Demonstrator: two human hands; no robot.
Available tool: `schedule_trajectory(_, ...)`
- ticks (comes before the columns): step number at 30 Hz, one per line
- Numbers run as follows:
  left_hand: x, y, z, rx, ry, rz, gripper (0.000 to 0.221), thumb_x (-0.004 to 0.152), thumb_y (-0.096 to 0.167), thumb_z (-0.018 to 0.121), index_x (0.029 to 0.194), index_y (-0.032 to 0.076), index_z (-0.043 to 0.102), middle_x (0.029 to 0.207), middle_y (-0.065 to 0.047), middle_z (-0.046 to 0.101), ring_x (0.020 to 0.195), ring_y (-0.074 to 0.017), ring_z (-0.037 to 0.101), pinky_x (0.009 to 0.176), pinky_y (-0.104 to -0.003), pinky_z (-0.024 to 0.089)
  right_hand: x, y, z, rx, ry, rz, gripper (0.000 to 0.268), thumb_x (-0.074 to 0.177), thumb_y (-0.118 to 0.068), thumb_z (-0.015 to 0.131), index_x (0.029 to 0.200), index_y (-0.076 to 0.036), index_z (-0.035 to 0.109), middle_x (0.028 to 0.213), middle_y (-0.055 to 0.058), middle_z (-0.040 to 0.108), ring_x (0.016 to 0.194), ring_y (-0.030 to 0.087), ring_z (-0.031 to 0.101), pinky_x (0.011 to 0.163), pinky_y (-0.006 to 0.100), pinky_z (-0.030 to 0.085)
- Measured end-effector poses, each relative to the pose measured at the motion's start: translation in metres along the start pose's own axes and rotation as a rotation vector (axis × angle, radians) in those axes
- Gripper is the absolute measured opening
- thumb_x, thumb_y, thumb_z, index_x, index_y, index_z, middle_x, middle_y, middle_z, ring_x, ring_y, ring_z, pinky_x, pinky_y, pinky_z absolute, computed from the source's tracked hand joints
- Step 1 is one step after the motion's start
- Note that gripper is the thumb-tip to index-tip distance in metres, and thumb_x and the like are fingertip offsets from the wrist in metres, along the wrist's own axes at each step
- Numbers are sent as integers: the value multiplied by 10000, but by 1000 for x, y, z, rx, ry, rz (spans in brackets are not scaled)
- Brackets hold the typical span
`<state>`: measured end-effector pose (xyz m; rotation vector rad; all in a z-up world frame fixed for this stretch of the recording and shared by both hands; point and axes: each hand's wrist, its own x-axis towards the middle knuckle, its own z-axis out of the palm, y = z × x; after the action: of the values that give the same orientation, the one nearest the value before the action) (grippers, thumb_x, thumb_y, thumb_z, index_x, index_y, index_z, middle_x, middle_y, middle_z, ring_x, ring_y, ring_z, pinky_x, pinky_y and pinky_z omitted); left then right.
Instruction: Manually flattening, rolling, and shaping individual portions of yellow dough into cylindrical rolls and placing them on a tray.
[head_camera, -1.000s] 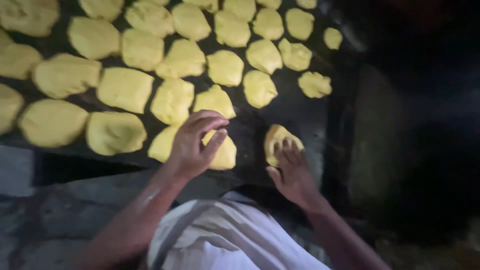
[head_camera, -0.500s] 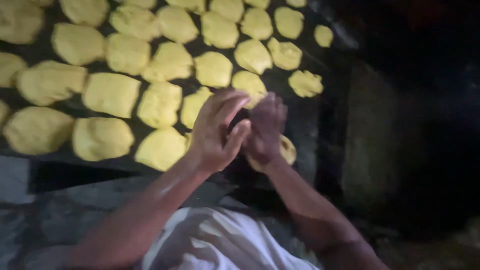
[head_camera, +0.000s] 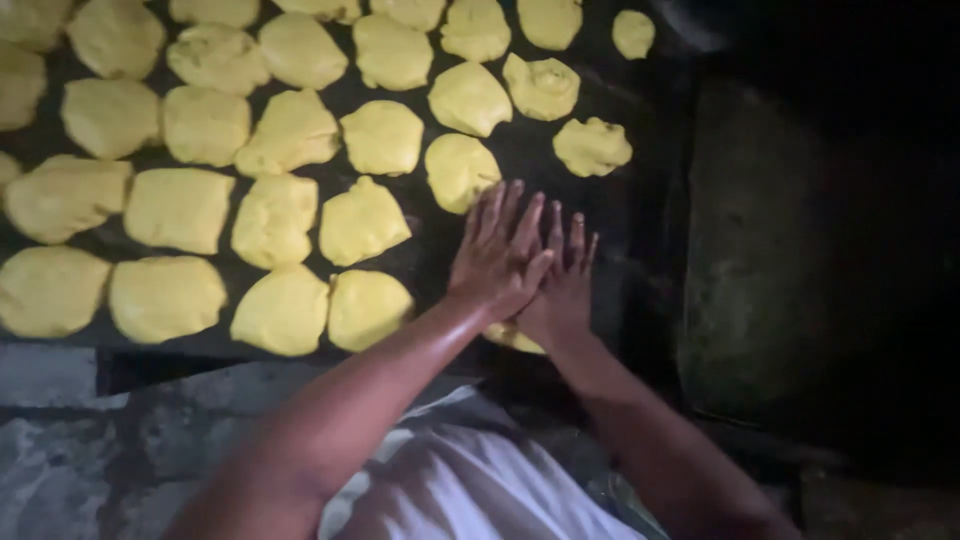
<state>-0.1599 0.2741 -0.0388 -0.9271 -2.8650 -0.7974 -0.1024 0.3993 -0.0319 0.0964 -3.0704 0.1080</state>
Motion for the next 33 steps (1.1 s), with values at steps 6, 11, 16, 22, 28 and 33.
schedule_trajectory(6, 13, -7, 4, 60, 24, -1, 729, 1049, 546, 303, 1622, 99, 243, 1693, -244, 214, 1568, -444, 140, 1277, -565, 67, -1, 8, 9, -38, -8, -55, 933, 836, -530, 640, 1588, -91, 305, 1659, 270, 173, 1504, 552, 125, 1183, 717, 106)
schedule_trajectory(11, 9, -12, 0, 38, 76, 96, 697, 1056, 511, 351, 1596, 70, 311, 1648, -250, 272, 1545, -452, 162, 1267, -574, 93, 12, 9, 9, 54, 187, -83, 810, 902, -417, 618, 1571, -39, 363, 1629, 286, 247, 1488, 551, 193, 1191, 667, 161)
schedule_trajectory(16, -56, -21, -6, -388, 295, 237, 515, 1101, 306, 460, 1527, 17, 455, 1632, -244, 399, 1569, -439, 281, 1289, -527, 248, -48, 27, 8, 543, 395, -211, 320, 1014, -141, 554, 1317, -60, 621, 1441, 195, 602, 1429, 421, 525, 1253, 525, 396)
schedule_trajectory(22, -148, -15, -34, -126, -98, 508, 538, 1019, 211, 502, 1488, -52, 485, 1598, -215, 442, 1532, -376, 367, 1258, -506, 261, -136, 11, -3, 351, 202, -442, 455, 856, -127, 629, 1306, -63, 642, 1457, 199, 565, 1390, 400, 504, 1184, 561, 343)
schedule_trajectory(28, -60, -3, -13, -89, 66, 366, 793, 1011, 466, 536, 1501, -140, 388, 1560, -374, 352, 1482, -473, 302, 1226, -532, 224, -45, 19, 18, 147, 99, -184, 602, 964, -260, 507, 1518, -38, 431, 1629, 212, 340, 1523, 450, 239, 1219, 624, 157)
schedule_trajectory(33, 83, -41, 21, 212, 272, 263, 811, 1052, 572, 347, 1501, -101, 400, 1593, -335, 336, 1510, -470, 277, 1233, -601, 173, 77, 51, -6, -50, 88, 110, 617, 998, -415, 427, 1545, -140, 349, 1684, 205, 225, 1496, 473, 108, 1159, 675, 51)
